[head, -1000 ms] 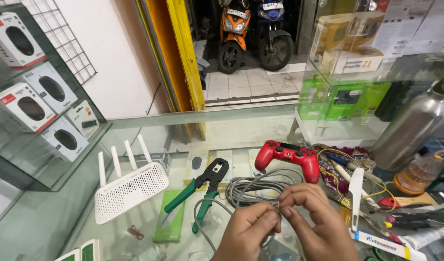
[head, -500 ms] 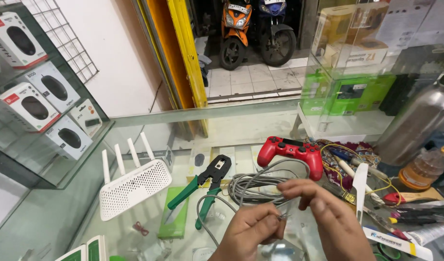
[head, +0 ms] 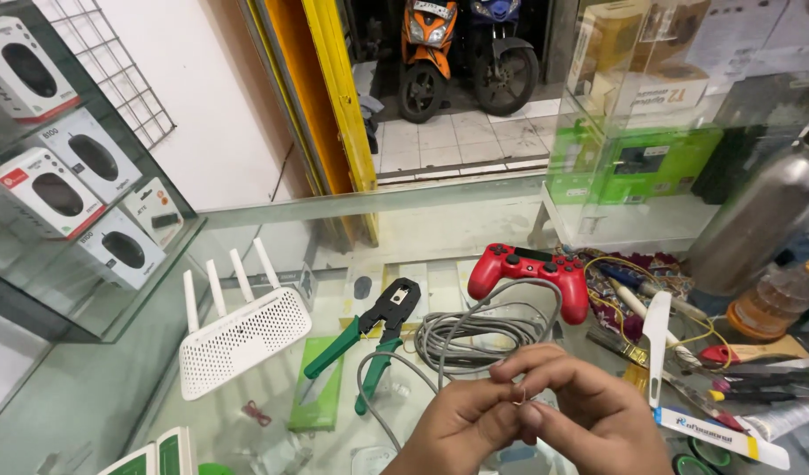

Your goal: Terminating a network cable by stripping insulation and arranging wires for an RJ45 connector

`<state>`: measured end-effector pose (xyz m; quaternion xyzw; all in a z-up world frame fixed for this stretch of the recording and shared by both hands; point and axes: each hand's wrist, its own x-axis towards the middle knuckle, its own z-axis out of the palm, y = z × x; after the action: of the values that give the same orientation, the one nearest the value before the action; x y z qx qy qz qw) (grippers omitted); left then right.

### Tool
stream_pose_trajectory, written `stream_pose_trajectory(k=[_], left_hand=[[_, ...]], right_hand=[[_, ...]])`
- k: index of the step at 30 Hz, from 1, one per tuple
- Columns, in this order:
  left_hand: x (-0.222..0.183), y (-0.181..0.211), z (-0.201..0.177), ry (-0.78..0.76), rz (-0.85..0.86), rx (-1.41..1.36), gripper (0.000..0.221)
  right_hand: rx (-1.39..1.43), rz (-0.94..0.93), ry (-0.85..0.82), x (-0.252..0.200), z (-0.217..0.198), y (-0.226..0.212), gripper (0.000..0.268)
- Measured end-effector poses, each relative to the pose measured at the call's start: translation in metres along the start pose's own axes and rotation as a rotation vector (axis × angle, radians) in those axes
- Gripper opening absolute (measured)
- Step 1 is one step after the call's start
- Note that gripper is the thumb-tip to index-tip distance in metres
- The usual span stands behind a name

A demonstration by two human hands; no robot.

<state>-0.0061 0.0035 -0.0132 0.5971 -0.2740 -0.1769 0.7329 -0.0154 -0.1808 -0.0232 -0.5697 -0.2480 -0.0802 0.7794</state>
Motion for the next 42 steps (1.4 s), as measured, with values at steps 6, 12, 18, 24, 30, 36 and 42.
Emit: stream_pose_trajectory(k=[6,12,18,24,30,36,42], left_hand=[[0.001,0.001,0.0,0.031,0.054,0.005,0.032],[0.005,0.013,0.006,0.007,0.119,0.156,0.03],[0.005,0.021,0.003,0.09,0.264,0.502,0.027],[0.004,0.016,0.009,0.149,0.251,0.397,0.029],[0.006,0.016,0.007,0.129,0.207,0.318,0.031],[0.009,0.014,0.011,0.177,0.246,0.178,0.027],[0.002,0.012,0.013,0.151,0.108,0.223,0.034]], right_hand=[[-0.157,-0.085,0.055,0.002,0.009,-0.005,0.008],[-0.353,-0.184,0.112,0.001,0.013,-0.012,0.006],[-0.534,-0.052,0.146,0.004,0.024,-0.029,0.006],[-0.513,-0.185,0.162,0.003,0.031,-0.022,0.004],[-0.439,-0.151,0.169,0.006,0.025,-0.019,0.002],[-0.377,-0.188,0.178,0.012,0.017,-0.007,0.013],[-0.459,-0.166,0.1,0.011,0.024,-0.029,0.008]])
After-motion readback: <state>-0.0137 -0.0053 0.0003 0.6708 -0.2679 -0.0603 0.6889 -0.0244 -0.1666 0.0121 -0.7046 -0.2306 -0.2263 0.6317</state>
